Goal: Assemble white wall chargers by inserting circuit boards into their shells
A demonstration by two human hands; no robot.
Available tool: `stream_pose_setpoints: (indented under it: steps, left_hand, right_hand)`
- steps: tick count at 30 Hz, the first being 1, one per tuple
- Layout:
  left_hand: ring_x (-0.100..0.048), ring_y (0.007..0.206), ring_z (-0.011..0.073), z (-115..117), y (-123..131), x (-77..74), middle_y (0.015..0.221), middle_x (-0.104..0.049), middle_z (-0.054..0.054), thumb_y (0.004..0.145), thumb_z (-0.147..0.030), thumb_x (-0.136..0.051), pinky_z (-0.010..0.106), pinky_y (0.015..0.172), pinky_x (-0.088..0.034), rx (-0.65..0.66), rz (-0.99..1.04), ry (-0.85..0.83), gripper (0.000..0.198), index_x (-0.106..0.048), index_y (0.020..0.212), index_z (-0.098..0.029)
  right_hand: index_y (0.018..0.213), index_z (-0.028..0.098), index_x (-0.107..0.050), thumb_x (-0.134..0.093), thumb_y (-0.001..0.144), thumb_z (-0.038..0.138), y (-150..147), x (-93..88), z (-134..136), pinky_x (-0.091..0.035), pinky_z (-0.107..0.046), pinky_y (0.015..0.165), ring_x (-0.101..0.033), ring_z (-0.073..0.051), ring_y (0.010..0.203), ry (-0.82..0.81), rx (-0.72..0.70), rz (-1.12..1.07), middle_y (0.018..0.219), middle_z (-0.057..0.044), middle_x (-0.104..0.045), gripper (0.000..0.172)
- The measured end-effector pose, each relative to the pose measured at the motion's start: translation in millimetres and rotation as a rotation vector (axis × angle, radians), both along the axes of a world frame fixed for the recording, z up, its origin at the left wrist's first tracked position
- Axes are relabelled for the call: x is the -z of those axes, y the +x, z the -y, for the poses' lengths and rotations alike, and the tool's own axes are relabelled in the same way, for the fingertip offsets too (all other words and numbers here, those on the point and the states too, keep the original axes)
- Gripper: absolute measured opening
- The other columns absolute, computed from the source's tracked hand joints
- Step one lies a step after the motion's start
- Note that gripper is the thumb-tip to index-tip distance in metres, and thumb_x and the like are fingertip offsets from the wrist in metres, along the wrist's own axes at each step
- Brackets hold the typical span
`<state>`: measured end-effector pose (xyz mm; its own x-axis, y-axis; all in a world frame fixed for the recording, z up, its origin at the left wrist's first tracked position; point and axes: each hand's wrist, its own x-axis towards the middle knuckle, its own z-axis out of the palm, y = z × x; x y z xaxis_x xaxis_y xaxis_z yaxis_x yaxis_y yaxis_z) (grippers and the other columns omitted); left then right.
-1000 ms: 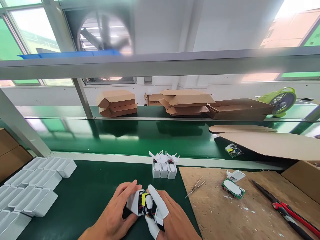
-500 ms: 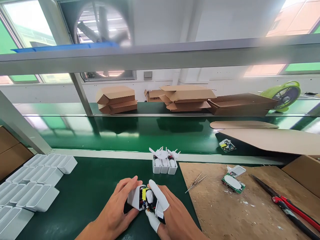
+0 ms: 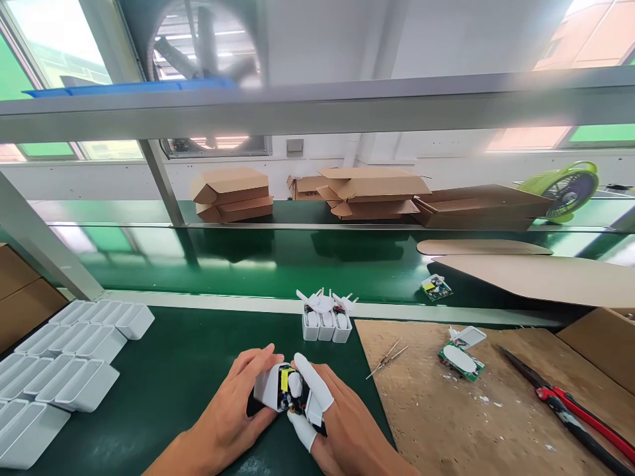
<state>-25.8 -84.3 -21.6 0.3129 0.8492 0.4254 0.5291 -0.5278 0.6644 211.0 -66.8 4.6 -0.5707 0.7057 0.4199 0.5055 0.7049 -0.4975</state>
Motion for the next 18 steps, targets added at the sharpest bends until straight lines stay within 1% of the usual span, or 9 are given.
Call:
stream_pose_setpoints:
  steps: [3, 7, 9, 11, 12, 13, 14, 16, 18]
  left_hand:
    - [-0.051, 0.140, 0.0297, 0, 2, -3.9, 0.149, -0.063, 0.006, 0.098, -0.010, -0.059, 0.051, 0.115, -0.054, 0.012, 0.006, 0.027, 0.086, -0.016, 0.166, -0.039]
    - [-0.052, 0.140, 0.0289, 2, 3, -3.9, 0.149, -0.063, 0.007, 0.099, -0.009, -0.057, 0.052, 0.116, -0.052, 0.043, 0.022, 0.044, 0.084, -0.017, 0.166, -0.040]
    - [-0.051, 0.144, 0.0288, 3, 2, -2.3, 0.154, -0.059, 0.006, 0.099, -0.011, -0.060, 0.054, 0.120, -0.048, 0.056, 0.050, -0.012, 0.084, -0.017, 0.165, -0.042]
    - [-0.049, 0.148, 0.0288, 3, 1, -1.9, 0.161, -0.054, 0.005, 0.100, -0.015, -0.062, 0.057, 0.124, -0.044, 0.099, 0.083, -0.130, 0.087, -0.013, 0.165, -0.044]
    - [-0.049, 0.150, 0.0288, 2, 1, -2.5, 0.163, -0.051, 0.005, 0.100, -0.017, -0.062, 0.057, 0.125, -0.042, 0.132, 0.102, -0.184, 0.088, -0.010, 0.165, -0.045]
    - [-0.050, 0.149, 0.0288, 1, 2, -3.5, 0.163, -0.051, 0.006, 0.100, -0.018, -0.060, 0.058, 0.126, -0.041, 0.166, 0.126, -0.224, 0.088, -0.007, 0.166, -0.045]
    - [-0.054, 0.146, 0.0284, 1, 2, -4.7, 0.161, -0.053, 0.006, 0.100, -0.017, -0.058, 0.058, 0.125, -0.041, 0.191, 0.151, -0.244, 0.087, -0.007, 0.165, -0.044]
    - [-0.066, 0.130, 0.0259, -1, 4, -7.1, 0.151, -0.059, 0.007, 0.099, -0.015, -0.054, 0.057, 0.120, -0.046, 0.197, 0.223, -0.248, 0.080, -0.014, 0.163, -0.042]
    - [-0.070, 0.114, 0.0228, -1, 6, -8.6, 0.140, -0.062, 0.007, 0.096, -0.015, -0.055, 0.053, 0.114, -0.052, 0.171, 0.318, -0.271, 0.075, -0.023, 0.160, -0.039]
  right_hand:
    - [0.164, 0.025, -0.028, -0.059, 0.085, 0.004, -1, 0.6, 0, -0.062, -0.042, 0.102, -0.070, -0.027, 0.117, -0.003, -0.005, -0.002, 0.137, -0.012, -0.069, 0.087]
    - [0.161, 0.024, -0.034, -0.061, 0.089, 0.009, -1, -2.2, -1, -0.059, -0.046, 0.108, -0.068, -0.030, 0.125, 0.001, -0.044, 0.022, 0.141, -0.013, -0.068, 0.079]
    - [0.160, 0.023, -0.035, -0.070, 0.089, 0.017, 0, -6.8, -2, -0.059, -0.047, 0.108, -0.067, -0.032, 0.129, -0.005, -0.057, -0.008, 0.144, -0.016, -0.066, 0.079]
    - [0.159, 0.023, -0.036, -0.079, 0.086, 0.026, 3, -14.4, -1, -0.061, -0.044, 0.104, -0.068, -0.031, 0.126, -0.053, -0.083, -0.072, 0.142, -0.016, -0.066, 0.085]
    - [0.158, 0.025, -0.037, -0.079, 0.087, 0.029, 4, -18.6, -1, -0.062, -0.042, 0.102, -0.069, -0.030, 0.124, -0.079, -0.095, -0.112, 0.140, -0.015, -0.067, 0.083]
    - [0.157, 0.027, -0.039, -0.076, 0.091, 0.030, 6, -22.4, -1, -0.062, -0.039, 0.101, -0.070, -0.028, 0.123, -0.102, -0.100, -0.146, 0.138, -0.013, -0.068, 0.076]
    - [0.156, 0.029, -0.041, -0.069, 0.097, 0.029, 7, -25.2, -1, -0.062, -0.037, 0.100, -0.070, -0.025, 0.121, -0.115, -0.099, -0.170, 0.137, -0.012, -0.068, 0.065]
    - [0.150, 0.032, -0.049, -0.054, 0.104, 0.023, 9, -26.0, -3, -0.061, -0.034, 0.100, -0.070, -0.020, 0.120, -0.082, -0.073, -0.193, 0.136, -0.010, -0.069, 0.047]
    - [0.144, 0.032, -0.056, -0.051, 0.104, 0.017, 9, -20.7, -6, -0.061, -0.033, 0.103, -0.070, -0.018, 0.122, -0.021, -0.046, -0.173, 0.138, -0.009, -0.069, 0.043]
